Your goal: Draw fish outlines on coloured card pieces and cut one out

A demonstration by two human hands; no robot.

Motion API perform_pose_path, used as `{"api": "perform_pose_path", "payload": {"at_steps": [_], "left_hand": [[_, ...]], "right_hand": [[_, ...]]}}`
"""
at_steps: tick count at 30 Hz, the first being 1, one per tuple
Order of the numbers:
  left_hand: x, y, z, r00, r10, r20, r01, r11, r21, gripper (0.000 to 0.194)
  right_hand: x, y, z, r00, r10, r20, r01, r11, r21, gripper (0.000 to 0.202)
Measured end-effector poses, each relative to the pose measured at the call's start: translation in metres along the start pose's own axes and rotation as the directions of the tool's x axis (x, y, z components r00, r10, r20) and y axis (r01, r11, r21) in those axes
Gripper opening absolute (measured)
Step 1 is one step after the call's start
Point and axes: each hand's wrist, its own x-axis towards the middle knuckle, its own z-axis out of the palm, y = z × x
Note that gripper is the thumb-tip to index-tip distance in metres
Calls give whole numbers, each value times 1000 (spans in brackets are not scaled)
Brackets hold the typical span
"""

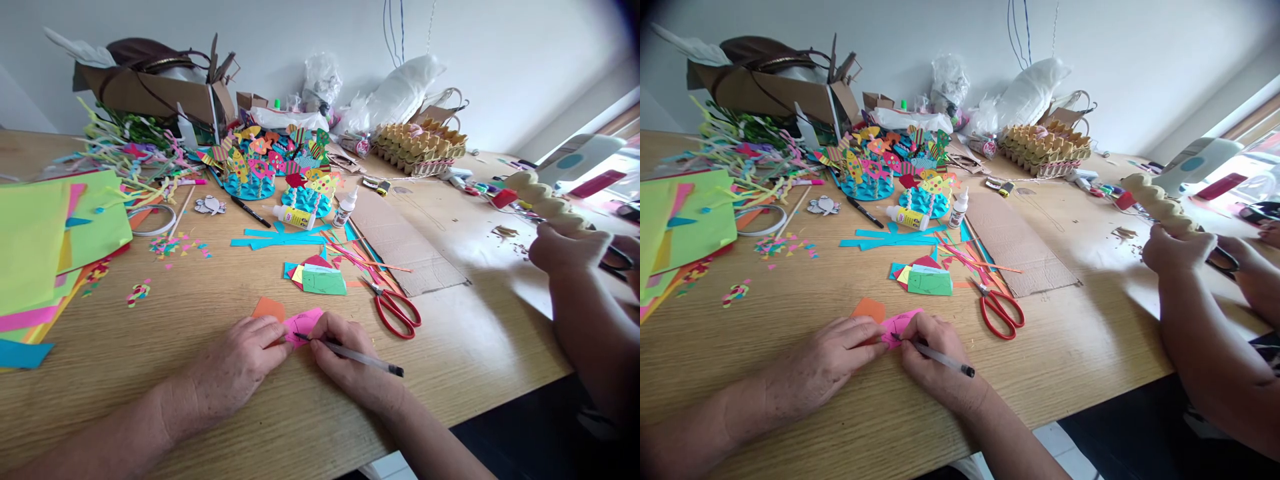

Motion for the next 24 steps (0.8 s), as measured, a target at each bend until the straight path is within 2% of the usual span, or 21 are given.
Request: {"api": "perform_pose_path", "payload": {"at_steps": [19, 24], "left_hand": [[0, -1, 1, 1000, 11, 17, -11, 1000, -17, 28], [0, 1, -2, 1000, 2, 10, -2, 1000, 2, 27]], "right_hand": [[1, 2, 2, 1000, -23, -16, 23, 1000, -5, 10], [0, -2, -1, 999, -20, -25, 21, 999, 37, 11]]}}
